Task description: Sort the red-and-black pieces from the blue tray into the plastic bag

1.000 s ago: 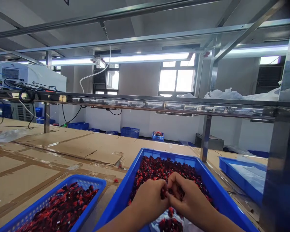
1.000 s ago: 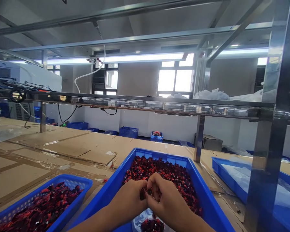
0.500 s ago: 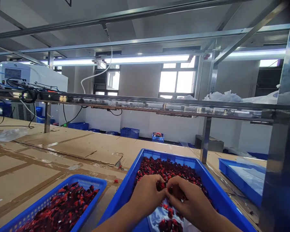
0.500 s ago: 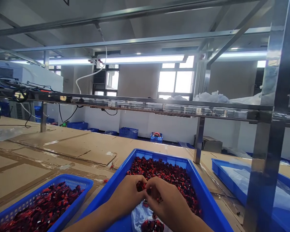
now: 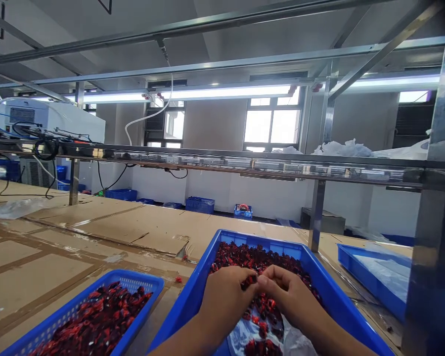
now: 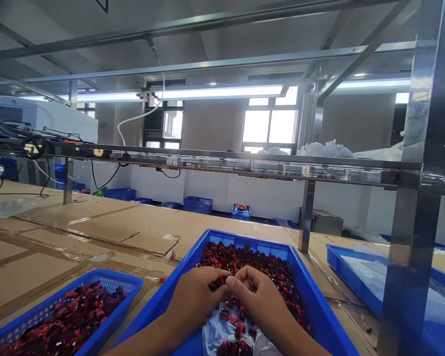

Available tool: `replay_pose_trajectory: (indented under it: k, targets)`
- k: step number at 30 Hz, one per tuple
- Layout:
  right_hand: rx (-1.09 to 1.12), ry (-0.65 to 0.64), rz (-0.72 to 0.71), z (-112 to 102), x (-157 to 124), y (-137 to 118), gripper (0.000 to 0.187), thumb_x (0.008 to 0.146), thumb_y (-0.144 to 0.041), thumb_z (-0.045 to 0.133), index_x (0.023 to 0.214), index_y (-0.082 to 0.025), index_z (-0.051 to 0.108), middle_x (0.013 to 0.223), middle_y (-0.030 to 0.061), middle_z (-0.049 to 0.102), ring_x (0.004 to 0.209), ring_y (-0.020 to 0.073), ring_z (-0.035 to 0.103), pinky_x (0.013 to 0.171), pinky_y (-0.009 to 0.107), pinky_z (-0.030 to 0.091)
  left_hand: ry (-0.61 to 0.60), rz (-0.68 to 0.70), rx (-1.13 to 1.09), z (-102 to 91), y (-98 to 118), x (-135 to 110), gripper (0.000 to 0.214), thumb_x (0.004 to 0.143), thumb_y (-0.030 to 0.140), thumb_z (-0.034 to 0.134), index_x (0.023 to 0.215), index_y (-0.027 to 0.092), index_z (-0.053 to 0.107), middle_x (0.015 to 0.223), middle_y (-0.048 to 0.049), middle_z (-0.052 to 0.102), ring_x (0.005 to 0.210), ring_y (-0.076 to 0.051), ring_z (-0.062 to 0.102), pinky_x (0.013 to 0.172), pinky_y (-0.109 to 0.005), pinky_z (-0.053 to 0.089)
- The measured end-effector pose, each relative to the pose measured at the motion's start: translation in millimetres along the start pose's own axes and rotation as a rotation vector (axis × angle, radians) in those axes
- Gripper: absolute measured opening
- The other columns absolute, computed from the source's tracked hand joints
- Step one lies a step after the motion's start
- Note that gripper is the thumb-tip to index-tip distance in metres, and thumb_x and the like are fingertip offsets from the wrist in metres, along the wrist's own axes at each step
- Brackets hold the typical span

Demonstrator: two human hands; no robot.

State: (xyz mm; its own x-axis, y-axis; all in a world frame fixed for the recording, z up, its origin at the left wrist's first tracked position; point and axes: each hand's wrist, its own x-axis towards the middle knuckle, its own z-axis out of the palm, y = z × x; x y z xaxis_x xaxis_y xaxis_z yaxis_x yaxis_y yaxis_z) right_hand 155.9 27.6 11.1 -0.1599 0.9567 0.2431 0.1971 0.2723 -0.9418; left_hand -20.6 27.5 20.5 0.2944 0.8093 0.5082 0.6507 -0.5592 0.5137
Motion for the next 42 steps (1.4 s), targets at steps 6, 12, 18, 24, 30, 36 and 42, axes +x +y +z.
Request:
replay_pose_trajectory:
  k: [6, 12, 18, 24, 30, 36, 42]
  targets:
    - [-0.341, 0.032, -0.080, 6.8, -8.1, -3.6, 0.029, 0.080, -0.048, 0.065, 0.078, -0.019, 0.069, 0.055, -0.0048, 0.041, 0.054, 0.0122, 0.036, 0.051, 0.024, 0.026, -0.042, 0.046, 0.111, 4.2, 1.8, -2.1, 0.019, 0.083, 0.029, 0.058, 0.095, 0.031, 0.073, 0.094, 0.0012, 0.073, 0.087, -0.019, 0.066, 0.075, -0.026, 0.044]
    - [-0.495, 0.117, -0.216, 7.6, -12.4, -7.7, 0.020, 0.084, -0.039, 0.060, 0.089, -0.022, 0.071, 0.053, -0.0050, 0.041, 0.052, 0.0137, 0.039, 0.051, 0.025, 0.027, -0.024, 0.050, 0.098, 5.4, 3.4, -2.9, 0.018, 0.084, 0.031, 0.056, 0.093, 0.029, 0.071, 0.095, 0.0009, 0.073, 0.088, -0.019, 0.066, 0.072, -0.026, 0.041]
    - [-0.732, 0.186, -0.378, 0.5, -14.9, -10.8, 0.023, 0.082, -0.029, 0.062, 0.104, -0.024, 0.067, 0.059, -0.0023, 0.056, 0.054, 0.0166, 0.052, 0.056, 0.028, 0.035, -0.115, -0.063, 0.065, 7.7, -2.9, -2.4, 0.026, 0.084, 0.038, 0.055, 0.072, 0.022, 0.071, 0.072, -0.0021, 0.071, 0.065, -0.016, 0.061, 0.053, -0.024, 0.029]
    - [-0.937, 0.162, -0.464, -5.2, -16.9, -11.8, 0.020, 0.084, -0.028, 0.059, 0.103, -0.025, 0.062, 0.091, 0.0031, 0.072, 0.075, 0.0232, 0.067, 0.065, 0.031, 0.039, -0.164, -0.070, 0.014, 7.6, -7.6, -1.6, 0.030, 0.084, 0.044, 0.055, 0.070, 0.021, 0.070, 0.068, -0.0013, 0.068, 0.062, -0.015, 0.058, 0.052, -0.024, 0.026]
    - [-1.101, 0.129, -0.453, -2.1, -19.6, -12.7, 0.013, 0.087, -0.025, 0.053, 0.098, -0.022, 0.057, 0.083, 0.0018, 0.070, 0.074, 0.0243, 0.068, 0.062, 0.030, 0.037, -0.143, -0.100, -0.020, 10.2, -9.2, -1.6, 0.031, 0.083, 0.045, 0.055, 0.071, 0.020, 0.067, 0.072, -0.0025, 0.068, 0.068, -0.016, 0.057, 0.053, -0.023, 0.027]
    - [-1.059, 0.101, -0.455, -0.3, -21.8, -15.7, 0.020, 0.086, -0.024, 0.055, 0.106, -0.024, 0.057, 0.088, -0.0001, 0.071, 0.078, 0.0228, 0.069, 0.065, 0.030, 0.038, -0.130, -0.114, -0.040, 11.9, -11.0, -1.6, 0.024, 0.081, 0.042, 0.057, 0.074, 0.020, 0.065, 0.071, -0.0012, 0.067, 0.065, -0.016, 0.057, 0.051, -0.023, 0.025]
    - [-1.033, 0.069, -0.462, 0.5, -22.3, -14.9, 0.022, 0.087, -0.023, 0.054, 0.108, -0.025, 0.057, 0.081, -0.0025, 0.070, 0.070, 0.0195, 0.067, 0.060, 0.028, 0.035, -0.120, -0.126, -0.069, 7.6, -10.7, -1.5, 0.017, 0.081, 0.038, 0.058, 0.086, 0.023, 0.064, 0.064, 0.0032, 0.064, 0.055, -0.013, 0.055, 0.049, -0.022, 0.025]
